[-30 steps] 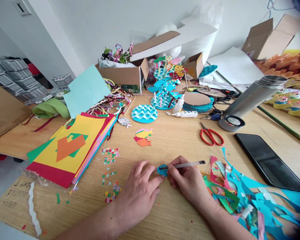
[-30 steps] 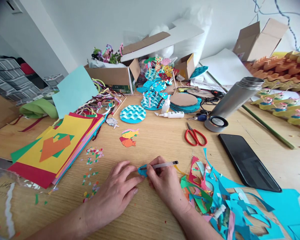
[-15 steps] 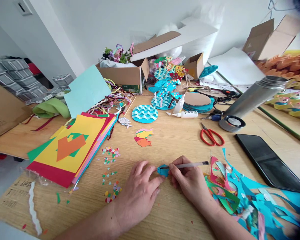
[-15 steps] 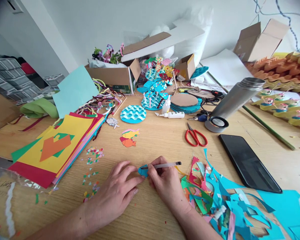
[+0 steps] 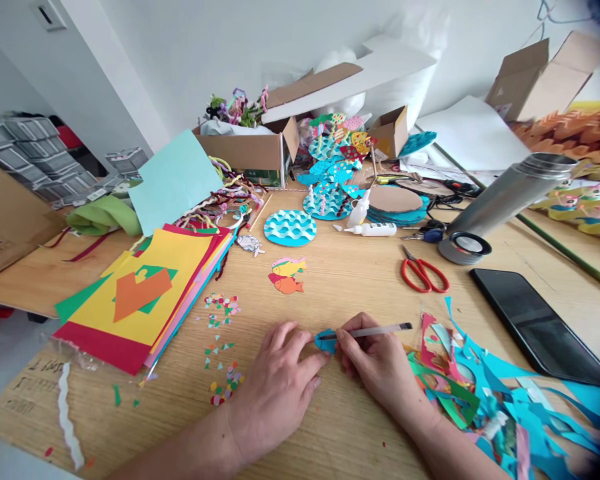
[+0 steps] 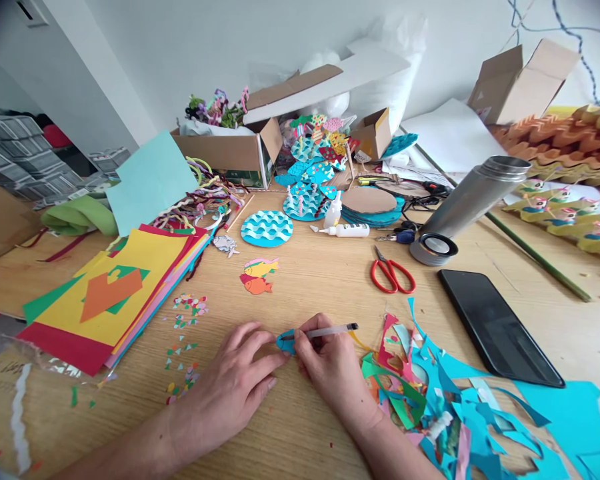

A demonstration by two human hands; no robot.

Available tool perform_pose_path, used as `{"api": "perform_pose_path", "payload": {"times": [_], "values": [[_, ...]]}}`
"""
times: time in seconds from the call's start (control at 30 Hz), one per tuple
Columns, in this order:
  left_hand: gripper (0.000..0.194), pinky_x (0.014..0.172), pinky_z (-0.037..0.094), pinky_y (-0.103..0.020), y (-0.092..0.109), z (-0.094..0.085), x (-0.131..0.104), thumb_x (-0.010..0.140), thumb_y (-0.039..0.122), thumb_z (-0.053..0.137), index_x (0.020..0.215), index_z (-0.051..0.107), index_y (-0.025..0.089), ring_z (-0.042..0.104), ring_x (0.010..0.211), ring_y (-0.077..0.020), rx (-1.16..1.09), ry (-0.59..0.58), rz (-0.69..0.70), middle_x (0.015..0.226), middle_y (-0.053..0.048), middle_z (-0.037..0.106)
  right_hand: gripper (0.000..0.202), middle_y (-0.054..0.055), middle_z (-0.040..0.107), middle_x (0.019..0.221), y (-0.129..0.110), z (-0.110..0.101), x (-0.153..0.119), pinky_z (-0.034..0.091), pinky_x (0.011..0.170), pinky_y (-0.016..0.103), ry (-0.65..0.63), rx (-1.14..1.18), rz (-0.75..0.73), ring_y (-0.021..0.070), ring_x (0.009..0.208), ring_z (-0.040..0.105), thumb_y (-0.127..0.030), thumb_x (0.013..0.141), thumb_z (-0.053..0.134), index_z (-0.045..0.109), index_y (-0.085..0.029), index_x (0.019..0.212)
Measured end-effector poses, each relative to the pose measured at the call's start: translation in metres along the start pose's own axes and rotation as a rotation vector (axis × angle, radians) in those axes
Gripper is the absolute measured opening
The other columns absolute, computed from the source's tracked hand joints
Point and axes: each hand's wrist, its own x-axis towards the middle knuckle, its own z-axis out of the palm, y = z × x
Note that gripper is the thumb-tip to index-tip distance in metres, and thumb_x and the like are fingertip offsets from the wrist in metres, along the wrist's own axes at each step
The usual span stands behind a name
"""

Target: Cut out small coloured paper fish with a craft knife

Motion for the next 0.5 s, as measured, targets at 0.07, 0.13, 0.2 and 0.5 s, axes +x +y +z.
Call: {"api": "perform_pose_path", "payload": {"times": [0.07, 0.13, 0.2, 0.5], "values": [[0.031, 0.108, 0.037, -0.048, 0.0001, 0.0001, 0.0, 0.089, 0.013, 0.061, 0.116, 0.06, 0.027, 0.037, 0.125, -0.0266, 0.001, 0.003, 0.001, 0.123, -0.004, 0.05, 0.026, -0.005, 0.054, 0.047, -0.0005, 0.0001, 0.0, 0.035, 0.038, 0.021, 0.004, 0.002, 0.002, 0.0114, 0.038, 0.048, -0.045, 0.085, 0.059, 0.051, -0.022, 0.074], [0.031, 0.108, 0.037, -0.049, 0.0001, 0.0, -0.0002, 0.089, 0.013, 0.06, 0.116, 0.06, 0.027, 0.037, 0.125, -0.027, 0.001, 0.004, 0.001, 0.123, -0.004, 0.05, 0.026, -0.005, 0.054, 0.047, -0.001, 0.0001, 0.0, 0.036, 0.039, 0.021, 0.007, -0.002, 0.003, 0.0115, 0.038, 0.048, -0.044, 0.085, 0.06, 0.051, -0.022, 0.074], [0.03, 0.109, 0.036, -0.048, 0.0, -0.0003, -0.0004, 0.089, 0.014, 0.06, 0.116, 0.06, 0.027, 0.036, 0.125, -0.0269, 0.0, -0.001, 0.0, 0.123, -0.004, 0.05, 0.026, -0.005, 0.054, 0.047, -0.0012, 0.0, 0.0, 0.036, 0.039, 0.021, 0.004, -0.003, 0.006, 0.0116, 0.038, 0.049, -0.044, 0.085, 0.06, 0.051, -0.022, 0.074], [0.033, 0.109, 0.036, -0.048, 0.0002, -0.0008, 0.0003, 0.089, 0.014, 0.061, 0.12, 0.06, 0.028, 0.036, 0.126, -0.0266, -0.018, -0.005, -0.005, 0.124, -0.004, 0.051, 0.026, -0.005, 0.054, 0.047, -0.0006, 0.0001, -0.0011, 0.035, 0.037, 0.02, -0.005, 0.008, 0.015, 0.011, 0.038, 0.048, -0.043, 0.084, 0.062, 0.052, -0.022, 0.073]]}}
